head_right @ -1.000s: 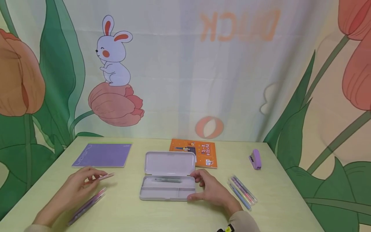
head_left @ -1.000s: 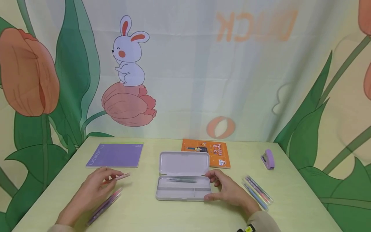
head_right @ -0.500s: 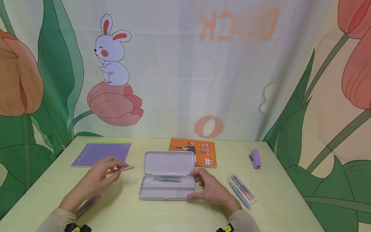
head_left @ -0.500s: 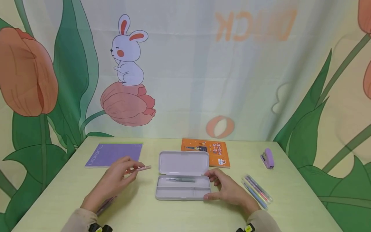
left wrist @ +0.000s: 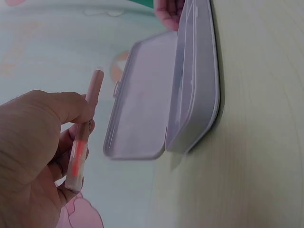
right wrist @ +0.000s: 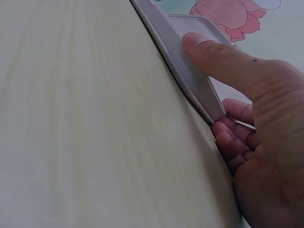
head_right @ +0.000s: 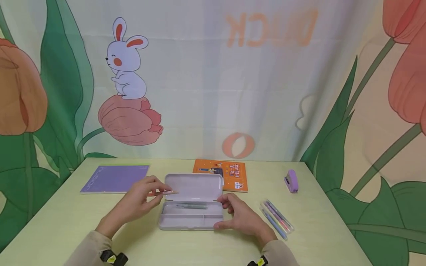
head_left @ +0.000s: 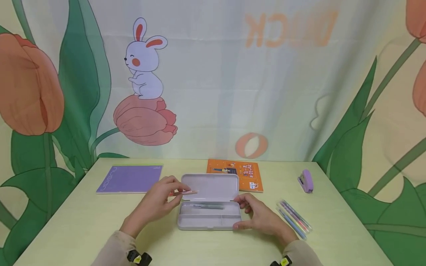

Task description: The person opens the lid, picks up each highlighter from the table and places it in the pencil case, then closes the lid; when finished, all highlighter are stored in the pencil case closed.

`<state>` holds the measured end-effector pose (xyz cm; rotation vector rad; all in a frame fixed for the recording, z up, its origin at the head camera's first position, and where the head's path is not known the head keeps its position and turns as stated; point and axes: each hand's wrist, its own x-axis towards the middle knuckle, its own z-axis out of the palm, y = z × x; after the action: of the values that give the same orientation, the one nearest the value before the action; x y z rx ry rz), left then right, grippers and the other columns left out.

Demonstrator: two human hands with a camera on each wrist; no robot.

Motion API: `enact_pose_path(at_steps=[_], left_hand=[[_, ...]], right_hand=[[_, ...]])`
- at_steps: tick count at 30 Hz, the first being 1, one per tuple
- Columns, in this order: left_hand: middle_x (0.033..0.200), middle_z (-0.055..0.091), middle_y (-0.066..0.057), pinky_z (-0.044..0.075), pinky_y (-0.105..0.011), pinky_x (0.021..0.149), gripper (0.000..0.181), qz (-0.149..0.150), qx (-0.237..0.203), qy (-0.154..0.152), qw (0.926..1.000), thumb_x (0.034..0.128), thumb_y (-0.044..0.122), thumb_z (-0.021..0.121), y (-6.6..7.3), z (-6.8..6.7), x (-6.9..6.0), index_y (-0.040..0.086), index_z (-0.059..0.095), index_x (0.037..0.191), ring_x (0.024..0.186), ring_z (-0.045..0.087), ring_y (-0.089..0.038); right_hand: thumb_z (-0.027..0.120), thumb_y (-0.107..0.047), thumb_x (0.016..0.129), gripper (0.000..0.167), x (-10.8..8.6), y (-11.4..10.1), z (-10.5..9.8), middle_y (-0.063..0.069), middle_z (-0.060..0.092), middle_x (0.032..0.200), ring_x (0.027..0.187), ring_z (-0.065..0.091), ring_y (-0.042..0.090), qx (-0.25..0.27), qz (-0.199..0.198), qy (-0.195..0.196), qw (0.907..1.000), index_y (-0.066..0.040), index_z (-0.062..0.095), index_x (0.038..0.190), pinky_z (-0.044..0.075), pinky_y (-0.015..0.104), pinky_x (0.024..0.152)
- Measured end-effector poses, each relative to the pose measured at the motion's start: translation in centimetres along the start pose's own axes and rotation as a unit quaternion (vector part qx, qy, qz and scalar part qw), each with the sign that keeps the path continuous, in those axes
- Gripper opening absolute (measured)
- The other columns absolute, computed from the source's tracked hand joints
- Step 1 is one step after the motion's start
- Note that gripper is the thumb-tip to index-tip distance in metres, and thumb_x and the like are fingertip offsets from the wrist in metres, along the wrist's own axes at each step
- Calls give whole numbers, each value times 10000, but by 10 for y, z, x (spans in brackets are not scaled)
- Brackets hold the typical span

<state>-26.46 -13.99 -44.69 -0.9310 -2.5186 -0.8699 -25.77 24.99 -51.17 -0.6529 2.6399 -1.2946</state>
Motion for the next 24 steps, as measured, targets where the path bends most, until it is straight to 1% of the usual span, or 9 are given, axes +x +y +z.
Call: enact_pose_path(at_steps=[6,10,14,19,24], left_hand=[[996,695,116,538,-318,818,299,212,31,37,9998,965,27,787,9,11,9,256,856,1146,947,609,-106],[1000,714,88,539,-343,830,294,401,-43,39,9992,960,22,789,15,17,18,233,858,1152,961,642,-143],[999,726,55,545,-338,816,294,555,-64,-6,9984,952,14,781,23,25,29,216,861,1149,954,655,-150],[1017,731,54,543,-348,833,282,510,-110,-85,9986,954,34,787,34,36,40,231,867,1139,973,648,-178],[1030,708,54,536,-326,821,268,332,-132,-230,9991,960,50,795,40,47,44,235,870,1139,951,633,-180]], right_hand=[[1026,-374,805,815,1,0,0,3,619,1298,1170,572,225,-25,49,8,10000,-148,580,1449,509,317,1047],[1025,-367,809,812,1,0,0,6,622,1299,1173,572,226,-7,43,14,10000,-141,580,1450,511,307,1042],[1024,-378,810,815,1,1,-1,0,622,1295,1174,574,220,-14,74,18,10000,-146,579,1453,512,304,1046],[1022,-370,813,805,1,1,-3,8,626,1297,1173,579,220,-28,-9,53,10000,-144,582,1448,514,303,1041],[1015,-355,822,801,1,3,-2,27,628,1315,1181,581,223,29,-140,6,9999,-123,580,1453,517,295,1035]])
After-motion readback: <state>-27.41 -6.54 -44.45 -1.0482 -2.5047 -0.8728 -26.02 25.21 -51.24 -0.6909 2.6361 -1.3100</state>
